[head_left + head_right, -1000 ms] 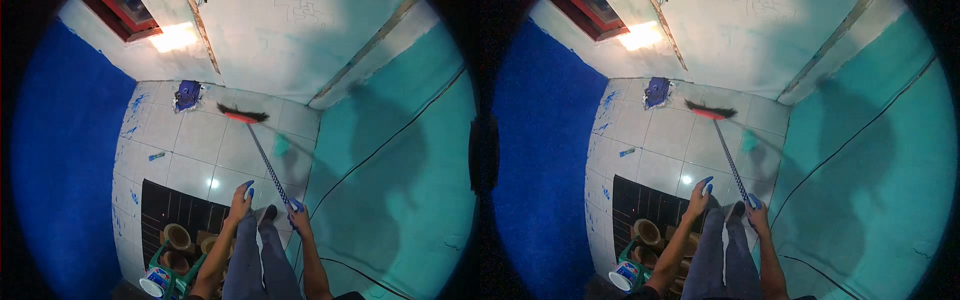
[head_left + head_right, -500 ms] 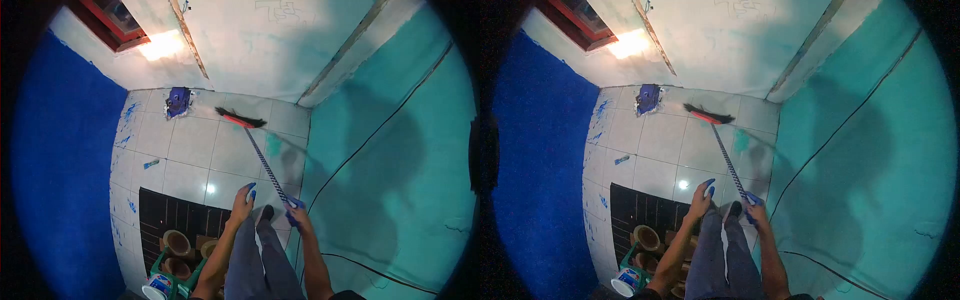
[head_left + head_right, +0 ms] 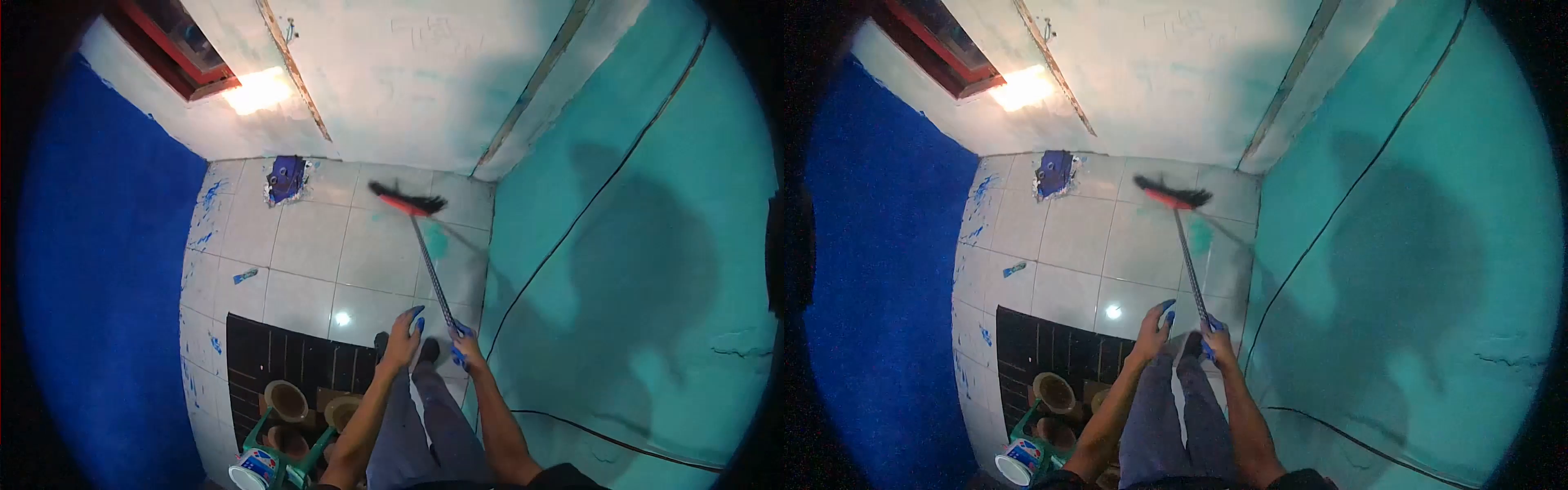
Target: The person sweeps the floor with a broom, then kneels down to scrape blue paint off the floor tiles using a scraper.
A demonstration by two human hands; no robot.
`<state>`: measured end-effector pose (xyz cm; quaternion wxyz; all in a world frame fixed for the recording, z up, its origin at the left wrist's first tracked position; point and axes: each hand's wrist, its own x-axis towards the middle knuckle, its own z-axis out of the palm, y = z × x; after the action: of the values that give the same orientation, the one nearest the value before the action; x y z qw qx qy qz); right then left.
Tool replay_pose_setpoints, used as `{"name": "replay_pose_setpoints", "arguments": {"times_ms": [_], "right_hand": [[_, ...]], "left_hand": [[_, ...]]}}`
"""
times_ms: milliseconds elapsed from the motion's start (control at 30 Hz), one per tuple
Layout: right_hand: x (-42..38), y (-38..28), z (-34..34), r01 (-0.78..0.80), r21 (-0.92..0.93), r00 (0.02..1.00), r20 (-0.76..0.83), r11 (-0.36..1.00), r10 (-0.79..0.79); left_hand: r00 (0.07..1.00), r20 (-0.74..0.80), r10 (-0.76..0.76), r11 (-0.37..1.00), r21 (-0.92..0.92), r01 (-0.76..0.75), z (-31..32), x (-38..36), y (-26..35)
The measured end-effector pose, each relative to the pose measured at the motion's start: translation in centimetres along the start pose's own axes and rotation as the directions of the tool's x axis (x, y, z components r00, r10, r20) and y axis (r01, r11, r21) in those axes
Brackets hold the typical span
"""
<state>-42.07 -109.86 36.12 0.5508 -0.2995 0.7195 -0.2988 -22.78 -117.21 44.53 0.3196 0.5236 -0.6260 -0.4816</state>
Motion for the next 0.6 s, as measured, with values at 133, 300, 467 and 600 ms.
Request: {"name": "replay_pose_setpoints", "arguments": {"times_ms": [133, 300, 467, 600], "right_hand": [[-11.6, -10.8, -7.4, -0.23, 0.192, 0.972, 0.002, 0.954, 0.234], [-8.4, -3.2, -8.3, -0.013, -0.299, 0.968, -0.244, 0.954, -0.064], [-3.5, -1.9, -2.9, -0.004, -0.436, 0.96, -0.254, 0.9, -0.119], [-2.4, -4.5, 2.5, -0.398, 0.004, 0.914, -0.087, 0.918, 0.396]], "left_hand": [[0.999, 0.026, -0.024, 0.999, 0.037, 0.023, -1.3, -2.0, 2.4], [0.998, 0.037, -0.048, 0.995, 0.092, 0.044, -1.7, -3.1, 5.7], [0.989, 0.046, -0.138, 0.99, -0.012, 0.138, -2.7, -4.1, 8.9], [0.986, 0.052, -0.156, 0.988, 0.001, 0.156, -3.8, -4.6, 7.4]]}}
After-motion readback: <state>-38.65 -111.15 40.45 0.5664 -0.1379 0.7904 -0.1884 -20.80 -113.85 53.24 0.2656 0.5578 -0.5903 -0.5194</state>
